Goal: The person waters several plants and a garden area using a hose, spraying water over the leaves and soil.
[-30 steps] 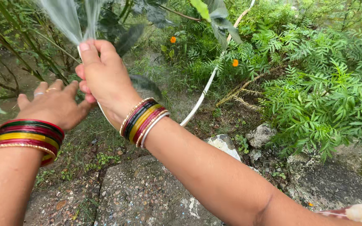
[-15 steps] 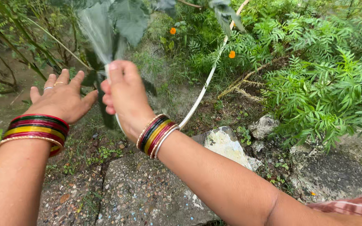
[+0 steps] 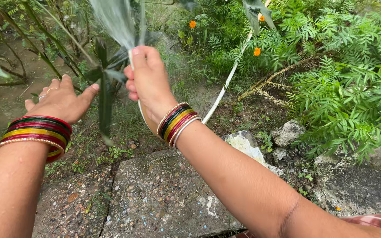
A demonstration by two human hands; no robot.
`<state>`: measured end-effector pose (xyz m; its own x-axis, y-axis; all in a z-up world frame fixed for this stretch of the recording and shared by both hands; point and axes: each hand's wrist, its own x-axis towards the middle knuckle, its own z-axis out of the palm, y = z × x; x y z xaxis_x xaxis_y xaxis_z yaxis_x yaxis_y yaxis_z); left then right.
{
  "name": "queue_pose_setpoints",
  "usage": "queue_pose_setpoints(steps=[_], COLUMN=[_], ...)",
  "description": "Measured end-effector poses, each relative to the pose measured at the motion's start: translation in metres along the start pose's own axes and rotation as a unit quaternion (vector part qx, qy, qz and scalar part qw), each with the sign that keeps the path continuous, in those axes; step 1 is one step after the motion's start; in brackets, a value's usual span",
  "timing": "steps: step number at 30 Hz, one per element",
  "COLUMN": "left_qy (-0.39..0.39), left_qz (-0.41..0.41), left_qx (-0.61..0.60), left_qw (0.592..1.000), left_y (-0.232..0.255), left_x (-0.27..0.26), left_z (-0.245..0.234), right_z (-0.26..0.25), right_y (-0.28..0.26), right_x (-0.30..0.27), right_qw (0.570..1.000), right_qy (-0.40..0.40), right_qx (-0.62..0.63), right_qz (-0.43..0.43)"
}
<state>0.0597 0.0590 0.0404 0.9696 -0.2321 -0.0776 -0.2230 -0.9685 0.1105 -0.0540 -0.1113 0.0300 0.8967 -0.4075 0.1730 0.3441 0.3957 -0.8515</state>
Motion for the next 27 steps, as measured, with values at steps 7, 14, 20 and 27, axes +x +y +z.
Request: queue_pose_setpoints(steps=[7,14,20,27], left_qy=[-0.028,-0.008,-0.028,-0.004], left_qz=[0.002,-0.010,-0.054,-0.096], left_qx=[0.014,-0.019,-0.020,-0.054], left_qw=[1.000,1.000,0.998,0.994], left_y=[0.004,-0.009,-0.027,-0.044], left_x=[0.005,0.011,0.014,0.026], left_z=[0.007,0.015,0.019,0.035], right_z=[0.009,-0.001,0.007,0.031], right_y=[0.000,0.011,0.035,0.059], right_x=[-0.010,0.002,0.004,-0.017], right_qw=[0.997,1.000,0.998,0.991], right_qy=[0.054,0.020,-0.037,-0.068], right_qx=[0.027,-0.009,-0.031,-0.098], right_qz=[-0.038,0.006,0.041,0.066])
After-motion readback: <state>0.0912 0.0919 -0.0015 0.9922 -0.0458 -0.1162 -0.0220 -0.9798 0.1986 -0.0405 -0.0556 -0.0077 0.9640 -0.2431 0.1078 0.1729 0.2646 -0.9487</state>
